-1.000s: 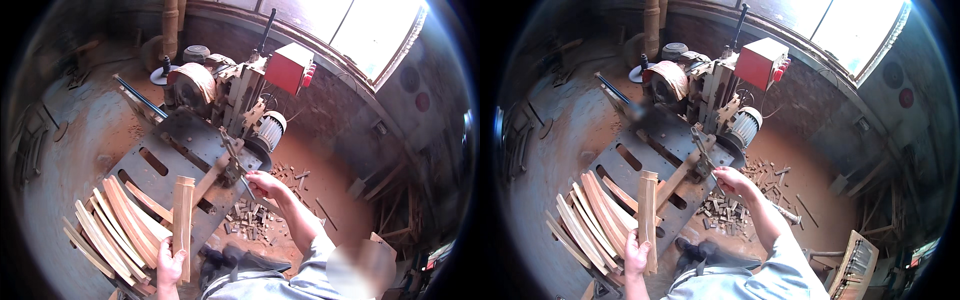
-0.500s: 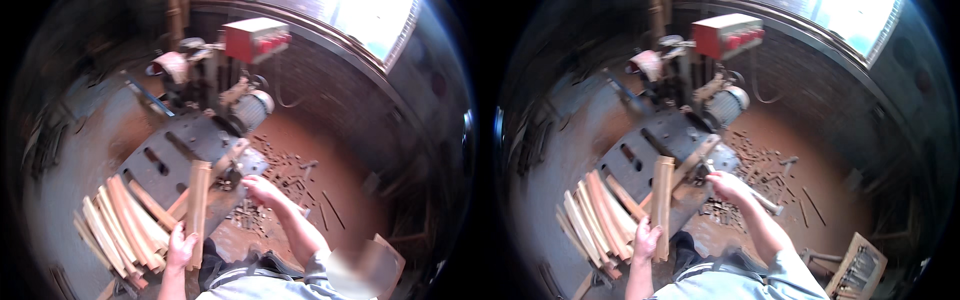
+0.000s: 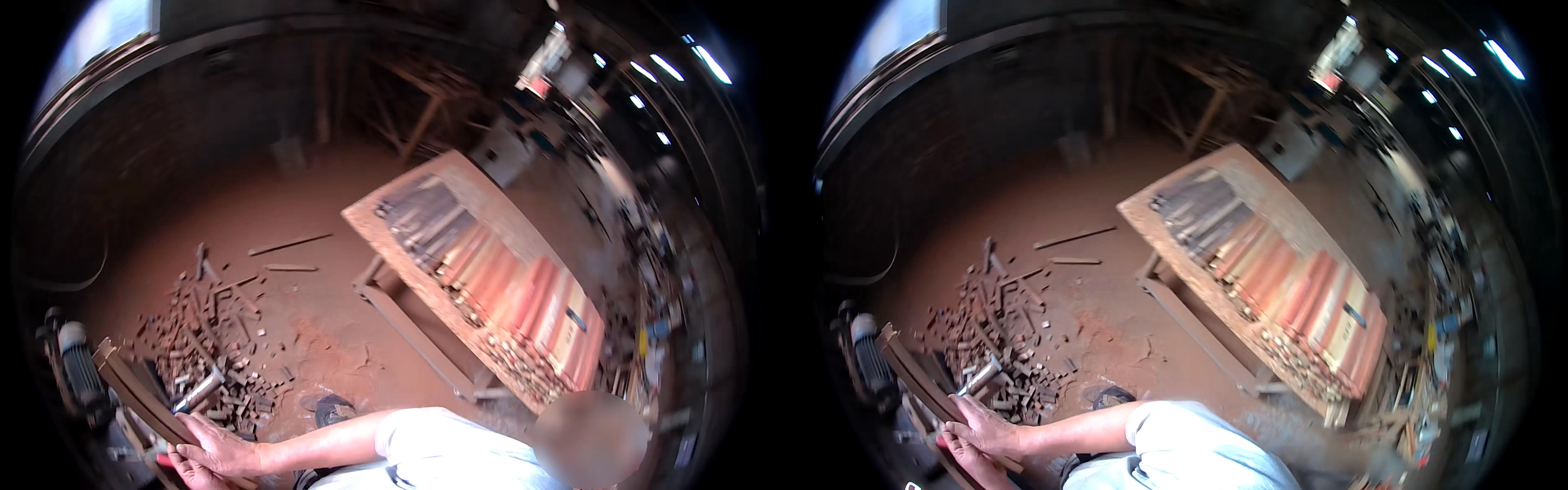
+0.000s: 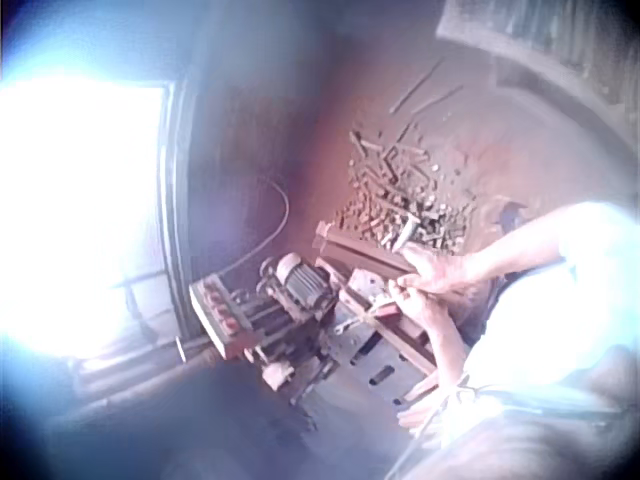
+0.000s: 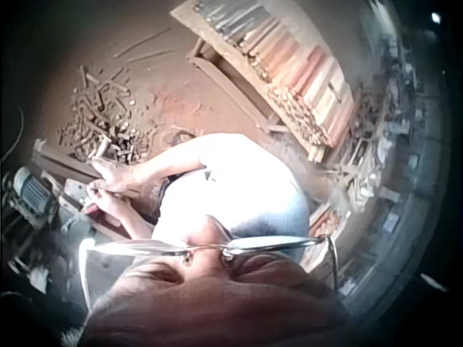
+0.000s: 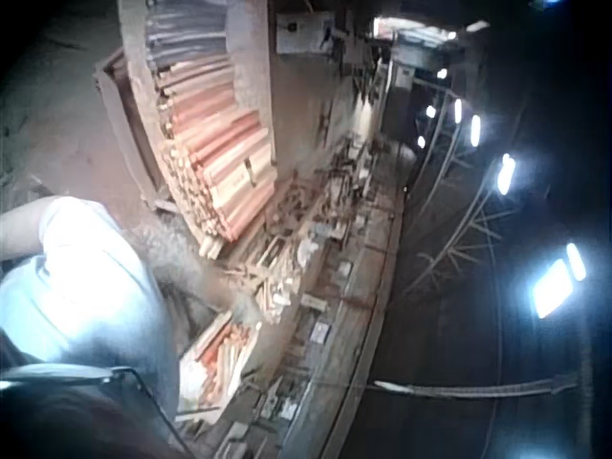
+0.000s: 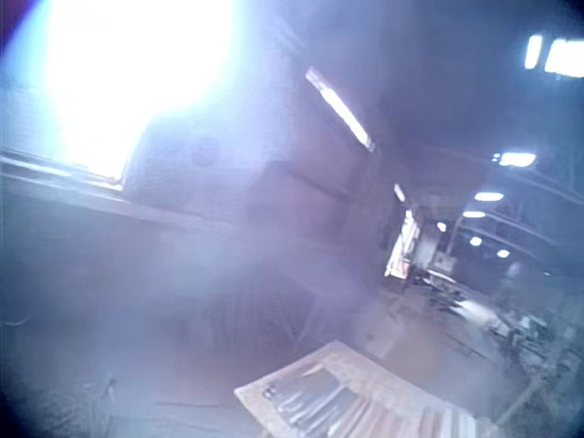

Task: The person picks up thin wooden strips from a pile and feeds them through a stationary spindle sander using a push block. After sanding, the person places the finished strips onto a separate workbench. The process is repeated for multiple pieces of wood.

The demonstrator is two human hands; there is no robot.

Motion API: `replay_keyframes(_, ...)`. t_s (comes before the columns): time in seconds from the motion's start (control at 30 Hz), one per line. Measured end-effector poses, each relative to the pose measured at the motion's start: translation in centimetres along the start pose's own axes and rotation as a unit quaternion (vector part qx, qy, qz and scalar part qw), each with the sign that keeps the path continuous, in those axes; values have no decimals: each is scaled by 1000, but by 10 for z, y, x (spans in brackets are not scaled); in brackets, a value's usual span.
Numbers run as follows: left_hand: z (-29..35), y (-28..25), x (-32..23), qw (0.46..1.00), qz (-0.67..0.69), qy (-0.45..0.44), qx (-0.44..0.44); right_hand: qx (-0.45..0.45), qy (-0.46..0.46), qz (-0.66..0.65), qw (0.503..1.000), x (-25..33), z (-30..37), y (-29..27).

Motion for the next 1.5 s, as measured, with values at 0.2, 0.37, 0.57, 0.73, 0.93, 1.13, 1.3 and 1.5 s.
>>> replay_keyframes(0.2,-35,90,31,976,-30,-108,189,-176,101,-50,978,-11,9,-125)
replay_keyframes(0.37,-58,117,40,983,-105,-90,124,-398,183,61,897,-41,40,-327)
replay_keyframes(0.57,-71,100,18,960,-255,-114,8,-522,421,160,725,-69,99,-580)
replay_keyframes(0.73,-81,104,14,933,-352,-68,12,-550,487,319,599,-111,137,-671)
replay_keyframes(0.93,-104,54,20,847,-498,59,175,-531,579,348,512,-96,147,-690)
replay_keyframes(1.13,-87,135,17,905,-403,-137,-6,-427,610,467,477,-112,148,-701)
replay_keyframes(1.3,-90,99,25,903,-413,-119,17,-276,462,699,472,-90,123,-680)
replay_keyframes(1.5,-99,93,43,890,-432,-138,46,-95,375,717,580,-88,151,-695)
Point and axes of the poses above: each hand's wrist, its own z-axis away from the middle knuckle, its own y-axis out of the palm, x = y × z, the point moved 2 cm from there along -z, towards the middle knuckle, and after that the axes turned 6 degrees about z, right-handed, at the moved point
